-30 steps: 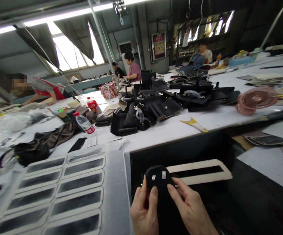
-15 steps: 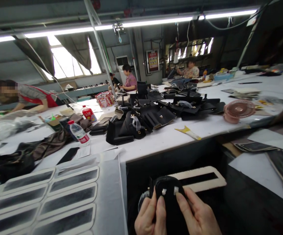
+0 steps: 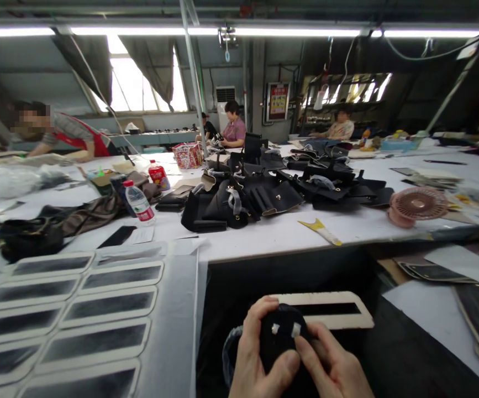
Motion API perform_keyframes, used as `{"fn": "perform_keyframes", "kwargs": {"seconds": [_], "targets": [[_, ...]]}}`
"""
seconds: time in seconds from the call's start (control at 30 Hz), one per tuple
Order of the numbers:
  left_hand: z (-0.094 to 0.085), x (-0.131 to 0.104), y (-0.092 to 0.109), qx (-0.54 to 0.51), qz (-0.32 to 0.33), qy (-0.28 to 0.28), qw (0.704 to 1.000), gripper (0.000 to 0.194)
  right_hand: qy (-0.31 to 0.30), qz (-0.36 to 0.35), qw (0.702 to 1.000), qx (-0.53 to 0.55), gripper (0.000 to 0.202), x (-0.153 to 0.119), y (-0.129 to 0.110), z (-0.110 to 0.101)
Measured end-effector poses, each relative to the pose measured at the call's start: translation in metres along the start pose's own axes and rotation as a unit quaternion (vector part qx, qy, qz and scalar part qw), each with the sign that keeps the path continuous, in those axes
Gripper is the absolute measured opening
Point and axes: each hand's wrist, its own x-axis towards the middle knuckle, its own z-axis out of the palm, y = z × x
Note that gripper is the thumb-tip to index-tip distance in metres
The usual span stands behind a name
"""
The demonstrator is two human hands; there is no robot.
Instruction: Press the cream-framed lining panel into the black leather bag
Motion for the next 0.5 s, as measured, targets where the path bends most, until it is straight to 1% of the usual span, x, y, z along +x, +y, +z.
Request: {"fn": "perform_keyframes", "kwargs": {"seconds": [0.07, 0.13, 0.17, 0.23, 0.33, 0.4, 0.5], "targets": [[0.002, -0.002, 0.001, -0.003, 0.005, 0.009, 1.000, 0.066, 0.038, -0.088, 0.991, -0.095, 0.038, 0.008, 0.000, -0.010], [0.005, -0.004, 0.002, -0.006, 0.008, 0.014, 1.000, 0.071, 0.082, -0.189, 0.963, -0.172, 0.040, 0.019, -0.004, -0.014], [0.007, -0.004, 0.003, -0.005, 0.015, 0.015, 1.000, 0.073, 0.090, -0.232, 0.949, -0.192, 0.038, 0.023, -0.006, -0.014], [0.009, -0.004, 0.003, 0.004, 0.036, 0.015, 0.999, 0.071, 0.088, -0.292, 0.931, -0.199, 0.032, 0.030, -0.010, -0.012], [0.009, -0.003, 0.004, 0.022, 0.060, -0.008, 0.998, 0.069, 0.096, -0.335, 0.924, -0.159, 0.026, 0.031, -0.012, -0.007], [0.007, -0.003, 0.004, 0.044, 0.062, -0.022, 0.997, 0.068, 0.102, -0.342, 0.926, -0.125, 0.025, 0.029, -0.010, -0.004], [0.006, -0.002, 0.003, 0.055, 0.053, -0.025, 0.997, 0.068, 0.092, -0.351, 0.928, -0.086, 0.026, 0.025, -0.007, -0.005]]}}
